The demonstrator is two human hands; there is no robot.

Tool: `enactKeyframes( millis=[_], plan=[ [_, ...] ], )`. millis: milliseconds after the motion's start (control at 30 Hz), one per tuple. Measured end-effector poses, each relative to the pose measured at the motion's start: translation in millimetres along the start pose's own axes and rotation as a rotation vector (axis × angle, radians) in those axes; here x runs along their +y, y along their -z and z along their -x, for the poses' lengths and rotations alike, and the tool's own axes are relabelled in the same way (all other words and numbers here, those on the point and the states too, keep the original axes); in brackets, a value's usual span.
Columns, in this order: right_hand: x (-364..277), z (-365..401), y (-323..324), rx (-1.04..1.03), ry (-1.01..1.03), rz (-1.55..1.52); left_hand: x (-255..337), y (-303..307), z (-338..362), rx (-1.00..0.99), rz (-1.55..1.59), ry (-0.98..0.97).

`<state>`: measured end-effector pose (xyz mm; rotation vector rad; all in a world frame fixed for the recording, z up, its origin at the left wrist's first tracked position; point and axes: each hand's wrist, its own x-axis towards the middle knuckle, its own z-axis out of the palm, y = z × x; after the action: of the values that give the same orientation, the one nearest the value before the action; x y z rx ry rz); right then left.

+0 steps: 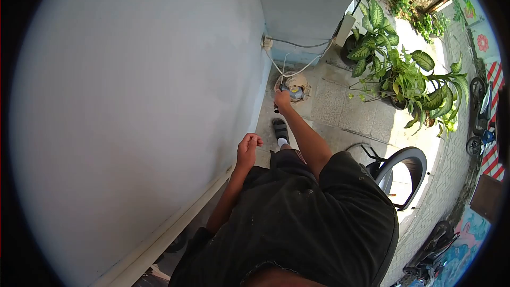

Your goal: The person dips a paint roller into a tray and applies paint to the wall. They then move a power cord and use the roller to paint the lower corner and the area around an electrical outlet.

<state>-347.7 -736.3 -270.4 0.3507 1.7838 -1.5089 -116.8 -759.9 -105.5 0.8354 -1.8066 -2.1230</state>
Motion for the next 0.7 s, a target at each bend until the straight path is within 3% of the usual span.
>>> enactKeyframes(
  millis=[100,167,200,267,300,367,400,467,533,633,667,700],
  plan=[
    [-9.1,-24.0,-17.5,0.135,0.068,0.2,10.9,0.8,-17.8,0.043,-0.03,0.037],
    [27.0,-74.2,-35.1,0.223,0.339,0.342,10.6,6.0,-29.9,0.058,-0.039,0.055],
    [5.3,-66.4,-38.7,0.224,0.33,0.337,10.3,9.7,-32.8,0.075,-0.045,0.068],
    [-64.4,-38.6,-41.8,0.128,0.005,0.199,8.8,16.6,-39.7,0.074,-0.071,0.083],
    [-22.3,-116.4,-36.1,0.129,0.003,0.194,8.0,19.4,-42.0,0.079,-0.092,0.094],
    [48.3,-269.1,-66.4,-0.194,0.288,0.591,5.9,23.5,-44.0,0.061,-0.099,0.135],
    [43.0,-266.1,-68.1,-0.192,0.279,0.59,4.3,24.2,-42.5,0.059,-0.094,0.153],
    [-11.8,-227.1,-71.3,-0.034,-0.05,0.327,2.4,21.7,-48.5,0.056,-0.08,0.171],
    [-28.2,-153.3,-66.1,0.076,-0.077,0.187,5.7,19.1,-44.6,0.0,-0.124,0.18],
    [-34.5,-46.3,-47.6,0.105,0.101,0.32,9.5,21.0,-48.0,-0.06,-0.156,0.142],
    [-22.5,-22.4,-46.9,0.17,0.233,0.356,10.3,21.7,-49.4,-0.062,-0.155,0.143],
    [-20.4,-20.3,-49.3,0.169,0.234,0.355,11.6,23.2,-52.5,-0.041,-0.158,0.141]
  ],
)
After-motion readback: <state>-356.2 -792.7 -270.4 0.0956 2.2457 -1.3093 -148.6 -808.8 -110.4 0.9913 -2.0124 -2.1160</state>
